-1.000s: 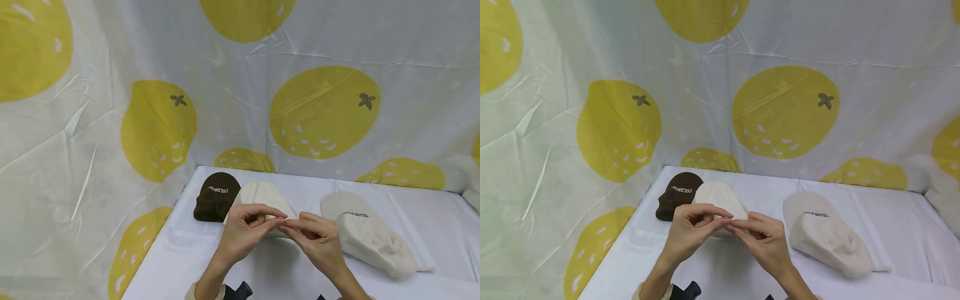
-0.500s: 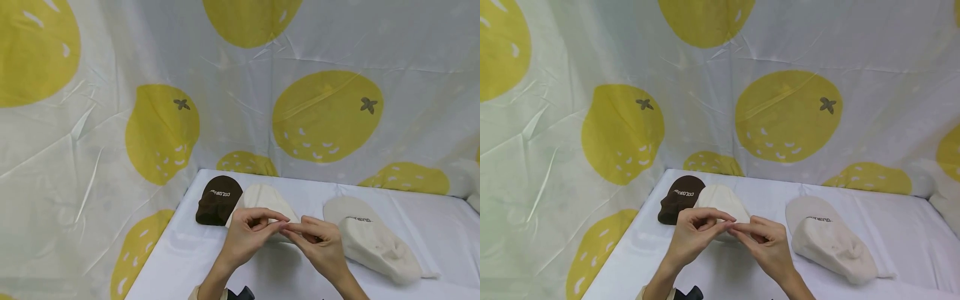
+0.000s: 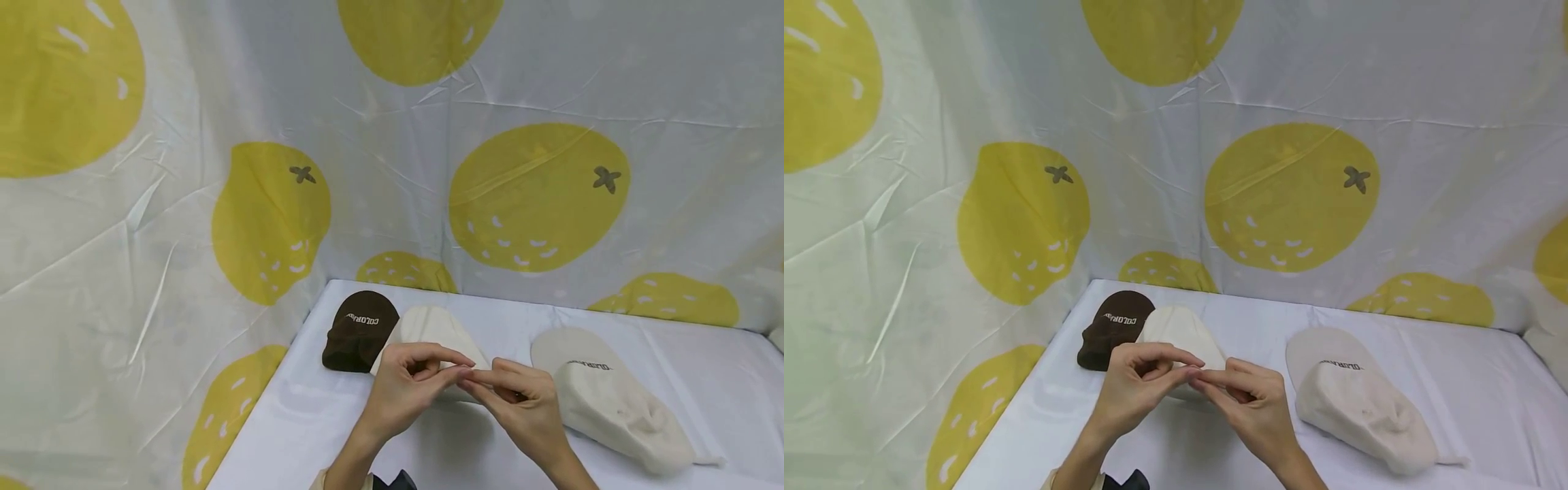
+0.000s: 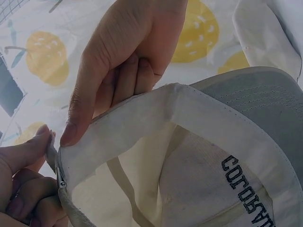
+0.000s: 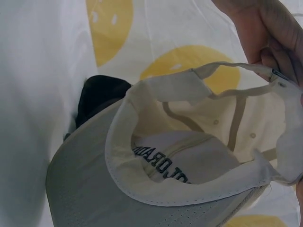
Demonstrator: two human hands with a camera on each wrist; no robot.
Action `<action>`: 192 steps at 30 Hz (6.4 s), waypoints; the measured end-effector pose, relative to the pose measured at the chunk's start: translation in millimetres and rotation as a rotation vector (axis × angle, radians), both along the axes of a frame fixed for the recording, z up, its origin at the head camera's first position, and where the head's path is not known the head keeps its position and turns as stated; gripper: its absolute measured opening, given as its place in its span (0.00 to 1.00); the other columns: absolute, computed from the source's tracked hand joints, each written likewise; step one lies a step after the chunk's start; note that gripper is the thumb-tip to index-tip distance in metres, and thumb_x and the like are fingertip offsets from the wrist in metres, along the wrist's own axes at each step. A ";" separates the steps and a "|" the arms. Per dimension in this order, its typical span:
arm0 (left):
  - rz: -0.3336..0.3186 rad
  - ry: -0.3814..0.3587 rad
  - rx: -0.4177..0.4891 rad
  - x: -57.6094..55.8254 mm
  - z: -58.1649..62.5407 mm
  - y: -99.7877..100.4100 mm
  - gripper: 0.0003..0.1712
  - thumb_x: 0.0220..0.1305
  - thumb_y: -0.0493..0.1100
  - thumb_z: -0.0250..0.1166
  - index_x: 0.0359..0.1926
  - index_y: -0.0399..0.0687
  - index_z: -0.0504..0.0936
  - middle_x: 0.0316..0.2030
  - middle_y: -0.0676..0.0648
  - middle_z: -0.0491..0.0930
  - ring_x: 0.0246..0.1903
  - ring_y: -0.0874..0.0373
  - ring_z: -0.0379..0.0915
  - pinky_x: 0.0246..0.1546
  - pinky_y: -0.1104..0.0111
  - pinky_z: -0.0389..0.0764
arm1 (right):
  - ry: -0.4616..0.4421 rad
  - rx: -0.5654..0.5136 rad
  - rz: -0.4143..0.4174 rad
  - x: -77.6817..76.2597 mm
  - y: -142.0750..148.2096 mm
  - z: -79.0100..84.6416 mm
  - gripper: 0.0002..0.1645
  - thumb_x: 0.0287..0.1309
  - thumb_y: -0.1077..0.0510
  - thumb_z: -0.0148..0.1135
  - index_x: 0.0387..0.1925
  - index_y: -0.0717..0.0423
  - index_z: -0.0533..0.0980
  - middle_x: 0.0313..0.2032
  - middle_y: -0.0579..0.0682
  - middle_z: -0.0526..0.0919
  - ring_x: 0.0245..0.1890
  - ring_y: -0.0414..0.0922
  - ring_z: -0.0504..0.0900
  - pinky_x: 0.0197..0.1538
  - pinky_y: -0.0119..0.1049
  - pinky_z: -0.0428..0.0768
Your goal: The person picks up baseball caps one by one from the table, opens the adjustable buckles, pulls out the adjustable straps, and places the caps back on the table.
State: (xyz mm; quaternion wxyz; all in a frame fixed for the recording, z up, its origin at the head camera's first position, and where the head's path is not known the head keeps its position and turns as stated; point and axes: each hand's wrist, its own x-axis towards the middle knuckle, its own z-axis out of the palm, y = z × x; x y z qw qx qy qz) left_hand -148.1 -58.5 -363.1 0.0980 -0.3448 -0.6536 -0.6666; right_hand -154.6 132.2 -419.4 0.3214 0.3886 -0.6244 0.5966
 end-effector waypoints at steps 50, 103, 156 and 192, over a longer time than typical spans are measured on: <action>0.027 0.014 -0.060 -3.1 -0.2 -6.7 0.04 0.63 0.33 0.73 0.36 0.34 0.89 0.11 0.47 0.58 0.16 0.70 0.46 0.15 0.77 0.55 | -0.004 -0.009 0.017 -5.4 5.8 4.3 0.20 0.39 0.82 0.74 0.37 0.65 0.89 0.15 0.42 0.63 0.17 0.33 0.54 0.19 0.19 0.56; 0.426 -0.134 0.211 -11.9 19.3 -65.9 0.09 0.62 0.32 0.74 0.38 0.27 0.86 0.26 0.56 0.85 0.22 0.64 0.59 0.32 0.77 0.74 | -0.049 0.000 -0.148 -1.7 15.4 5.7 0.24 0.31 0.86 0.74 0.31 0.62 0.89 0.13 0.41 0.59 0.16 0.33 0.51 0.19 0.19 0.55; 0.314 -0.080 0.051 -20.5 7.0 -54.7 0.13 0.58 0.30 0.75 0.46 0.36 0.89 0.15 0.49 0.50 0.19 0.58 0.41 0.21 0.69 0.53 | -0.153 -0.069 -0.331 -6.4 25.3 9.5 0.19 0.38 0.85 0.73 0.33 0.66 0.89 0.16 0.43 0.51 0.17 0.35 0.50 0.18 0.30 0.51; 0.331 0.025 0.067 -30.4 -40.1 18.0 0.08 0.54 0.33 0.79 0.38 0.38 0.93 0.12 0.48 0.57 0.17 0.68 0.50 0.18 0.77 0.56 | -0.272 -0.112 -0.368 -4.5 24.0 11.4 0.14 0.44 0.81 0.74 0.33 0.66 0.89 0.16 0.43 0.53 0.16 0.36 0.51 0.16 0.34 0.49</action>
